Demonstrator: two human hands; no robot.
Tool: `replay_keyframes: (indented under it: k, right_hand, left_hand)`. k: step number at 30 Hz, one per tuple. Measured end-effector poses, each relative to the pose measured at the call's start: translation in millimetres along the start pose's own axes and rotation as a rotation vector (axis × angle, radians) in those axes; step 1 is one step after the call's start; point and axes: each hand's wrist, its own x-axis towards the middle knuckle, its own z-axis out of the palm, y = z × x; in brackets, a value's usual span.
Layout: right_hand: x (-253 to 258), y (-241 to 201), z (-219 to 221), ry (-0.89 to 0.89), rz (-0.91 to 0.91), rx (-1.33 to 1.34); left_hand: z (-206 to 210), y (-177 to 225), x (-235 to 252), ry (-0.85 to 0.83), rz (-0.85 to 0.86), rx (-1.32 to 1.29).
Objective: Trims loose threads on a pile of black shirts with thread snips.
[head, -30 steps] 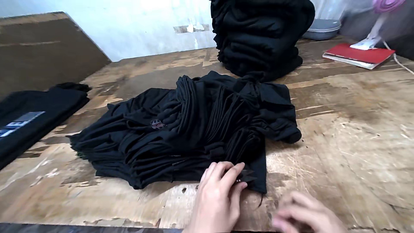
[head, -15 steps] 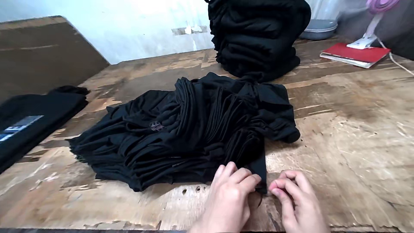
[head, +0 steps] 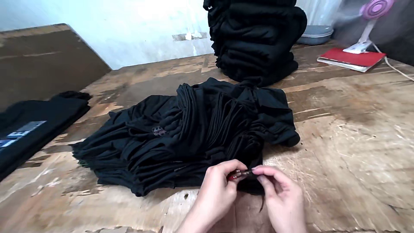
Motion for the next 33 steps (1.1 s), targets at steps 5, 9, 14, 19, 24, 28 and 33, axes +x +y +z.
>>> replay_keyframes:
  k: [5,9,14,19,24,28,33]
  right_hand:
    - [7.2,-4.3,-0.8,-0.062,-0.004,-0.185]
    - [-1.0,4.5,-3.7,-0.152,-0.098,-0.332]
    - [3.6,6.1,-3.8,-0.201,-0.144,-0.366]
    - [-8.2,1.1,-26.0,0.06,-0.456,-0.643]
    - [-29.3,-9.7,-51.3,0.02,-0.272,-0.449]
    - [-41.4,-3.2,-50.6,0.011,-0.211,-0.323]
    - [-44.1,-2.8,-43.9,0.012,-0.259,-0.33]
  left_hand:
    - [-2.8,10.3,17.3,-0.067,-0.231,0.022]
    - [-2.6,10.2,19.3,-0.085,-0.242,-0.006]
    - [-3.2,9.5,21.1,-0.121,-0.26,-0.029]
    - [-8.1,6.4,5.7,-0.116,-0.134,-0.12]
    - [2.0,-11.4,-28.4,0.209,0.389,0.147]
    - [12.9,-19.7,-35.1,0.468,0.61,0.501]
    - [28.3,-19.9,-27.6,0.401,0.745,0.524]
